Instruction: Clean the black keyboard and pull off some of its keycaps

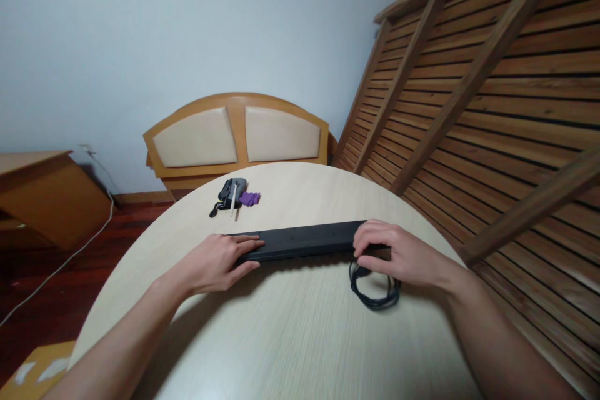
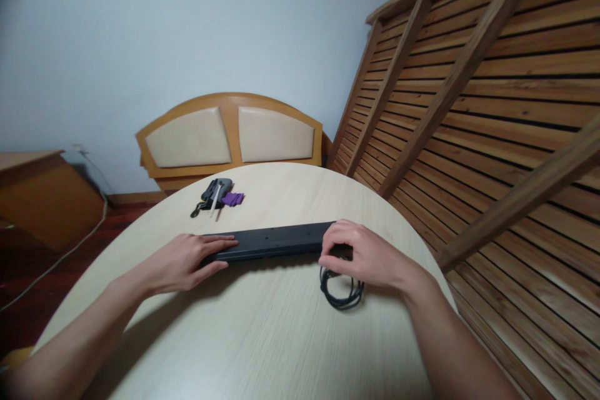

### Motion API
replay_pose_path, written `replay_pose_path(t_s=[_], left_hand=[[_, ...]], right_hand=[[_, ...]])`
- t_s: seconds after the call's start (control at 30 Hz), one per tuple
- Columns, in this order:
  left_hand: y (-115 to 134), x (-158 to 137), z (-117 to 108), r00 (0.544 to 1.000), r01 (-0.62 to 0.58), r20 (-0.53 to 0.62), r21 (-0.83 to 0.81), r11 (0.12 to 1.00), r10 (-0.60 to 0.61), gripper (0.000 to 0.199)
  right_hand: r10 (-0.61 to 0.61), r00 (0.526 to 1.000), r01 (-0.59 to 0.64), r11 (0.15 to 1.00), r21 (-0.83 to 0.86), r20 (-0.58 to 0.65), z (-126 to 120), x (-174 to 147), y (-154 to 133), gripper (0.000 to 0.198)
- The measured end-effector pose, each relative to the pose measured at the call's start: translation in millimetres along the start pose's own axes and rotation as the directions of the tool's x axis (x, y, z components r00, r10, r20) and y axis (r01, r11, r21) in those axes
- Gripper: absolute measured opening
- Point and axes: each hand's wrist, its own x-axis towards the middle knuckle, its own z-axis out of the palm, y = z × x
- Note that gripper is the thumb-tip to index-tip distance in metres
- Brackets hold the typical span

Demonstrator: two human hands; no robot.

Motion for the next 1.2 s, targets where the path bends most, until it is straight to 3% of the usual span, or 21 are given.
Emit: replay_pose_path(t_s=[0.23,0.47,0.7,0.93,1.07,1.2], left_hand=[[-3.4,-5.2,-6.7,0.998,0.070,-0.005,0.003,0.998,-0.070,0.045],[-8.5,-11.0,-12.5,0.985,0.169,-0.028,-0.005,0.986,-0.169,0.044],[-7.9,-11.6,-16.4,0.979,0.203,0.017,0.052,0.978,-0.204,0.044],[-6.5,-10.9,-18.4,0.979,0.195,0.044,0.087,0.977,-0.200,0.044],[-7.8,-11.6,-16.4,0.985,0.173,0.014,0.088,0.981,-0.175,0.044],[-5.9,-11.7,-14.7,0.990,0.142,-0.029,0.065,0.988,-0.140,0.042]], right_hand=[[0.071,0.963,-0.113,0.982,-0.150,-0.261,-11.4,-9.2,18.7,0.022],[-0.024,0.973,0.017,0.999,-0.032,-0.231,-14.2,-13.9,25.8,0.040],[-0.017,0.973,0.005,0.998,-0.056,-0.229,-10.5,-16.3,34.7,0.066],[-0.097,0.979,0.083,0.993,-0.085,-0.179,-9.8,-12.3,25.5,0.041],[-0.108,0.966,0.103,0.994,-0.034,-0.236,-7.9,-8.2,20.3,0.024],[-0.131,0.935,0.145,0.989,0.018,-0.331,-7.4,-4.4,13.7,0.019]])
